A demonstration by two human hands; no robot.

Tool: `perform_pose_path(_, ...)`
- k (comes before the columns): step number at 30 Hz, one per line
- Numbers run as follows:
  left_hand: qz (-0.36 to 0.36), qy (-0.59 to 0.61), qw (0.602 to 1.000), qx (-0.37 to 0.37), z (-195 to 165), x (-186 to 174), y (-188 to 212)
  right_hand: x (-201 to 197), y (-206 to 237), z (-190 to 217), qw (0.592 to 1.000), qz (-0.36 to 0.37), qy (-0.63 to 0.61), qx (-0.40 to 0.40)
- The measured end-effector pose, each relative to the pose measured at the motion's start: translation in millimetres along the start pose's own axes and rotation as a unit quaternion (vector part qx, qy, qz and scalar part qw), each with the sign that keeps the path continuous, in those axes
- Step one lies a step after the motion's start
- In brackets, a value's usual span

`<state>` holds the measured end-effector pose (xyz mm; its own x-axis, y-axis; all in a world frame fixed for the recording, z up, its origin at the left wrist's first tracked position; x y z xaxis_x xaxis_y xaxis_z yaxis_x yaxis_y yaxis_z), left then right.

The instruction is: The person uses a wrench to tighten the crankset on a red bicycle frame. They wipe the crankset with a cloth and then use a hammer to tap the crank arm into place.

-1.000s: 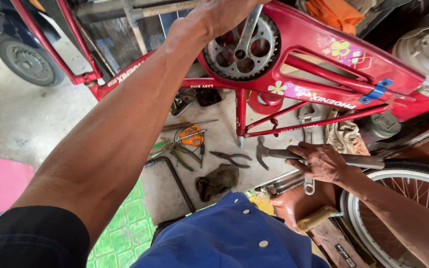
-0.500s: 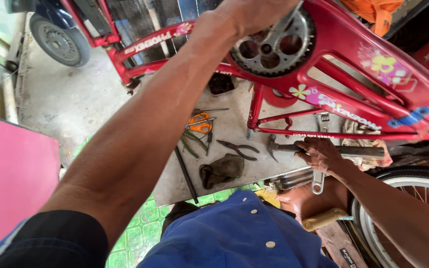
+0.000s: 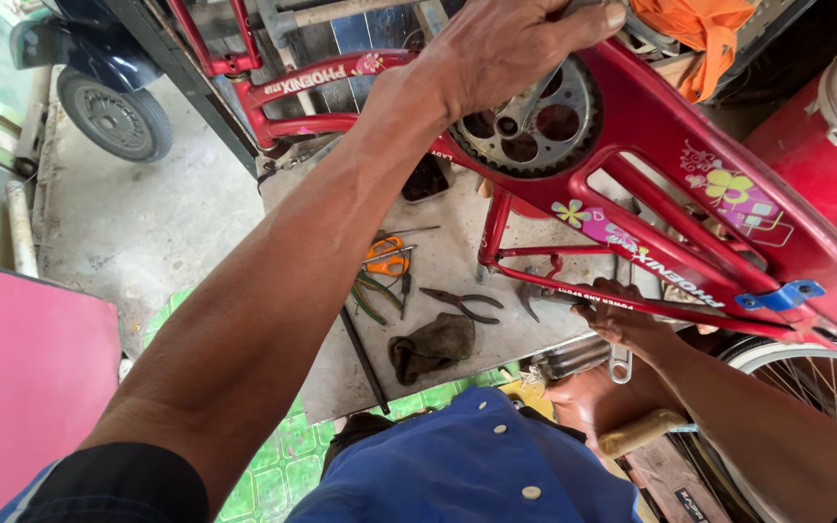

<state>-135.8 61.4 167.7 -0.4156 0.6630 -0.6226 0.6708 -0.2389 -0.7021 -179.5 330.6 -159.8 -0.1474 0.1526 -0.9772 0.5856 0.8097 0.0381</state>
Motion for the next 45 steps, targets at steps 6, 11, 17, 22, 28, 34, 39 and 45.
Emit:
perform_pose_path(6,-0.017,0.004,0.999,-0.045,-11.4,-7.8,0.3,-9.1,-2.5,3.7,0.992,0.069,-0.097,0.048)
perform_pose_path(11,0.023,0.004,0.997,-0.073,-5.8,-3.4,1.2,-18.2,-0.2,9.6,0.996,-0.002,-0.085,0.032)
perform_pose_path(17,-0.005,-0.053,0.998,-0.022,-6.1,-4.3,5.4,3.9,-1.3,10.8,0.985,0.11,-0.085,0.098)
perform_pose_path(22,-0.048,-0.085,0.995,-0.001,-9.2,-1.5,8.4,-7.6,9.2,18.0,0.961,0.053,-0.233,0.143)
perform_pose_path(28,-0.081,-0.117,0.99,-0.001,-17.2,0.5,8.5,-90.8,67.4,40.3,0.914,0.166,-0.312,0.199)
perform_pose_path(34,-0.082,-0.111,0.99,0.009,-26.8,-7.1,8.8,-290.2,65.6,23.3,0.877,-0.286,-0.386,0.02)
perform_pose_path(39,-0.138,-0.128,0.982,0.02,-39.3,-15.9,18.5,-391.4,11.5,21.2,0.857,-0.486,-0.156,-0.068)
perform_pose_path(45,-0.192,-0.115,0.972,0.075,-41.2,-25.7,40.4,-379.9,-39.0,37.4,0.9,-0.282,-0.332,0.029)
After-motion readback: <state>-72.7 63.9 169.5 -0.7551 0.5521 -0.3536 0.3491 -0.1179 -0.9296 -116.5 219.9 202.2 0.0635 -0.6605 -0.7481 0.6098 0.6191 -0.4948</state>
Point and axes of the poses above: each hand's wrist, its own y-axis away from the middle knuckle, its own x-axis out of the palm, z = x × y, the point moved 5 cm from there along -y, towards the middle knuckle
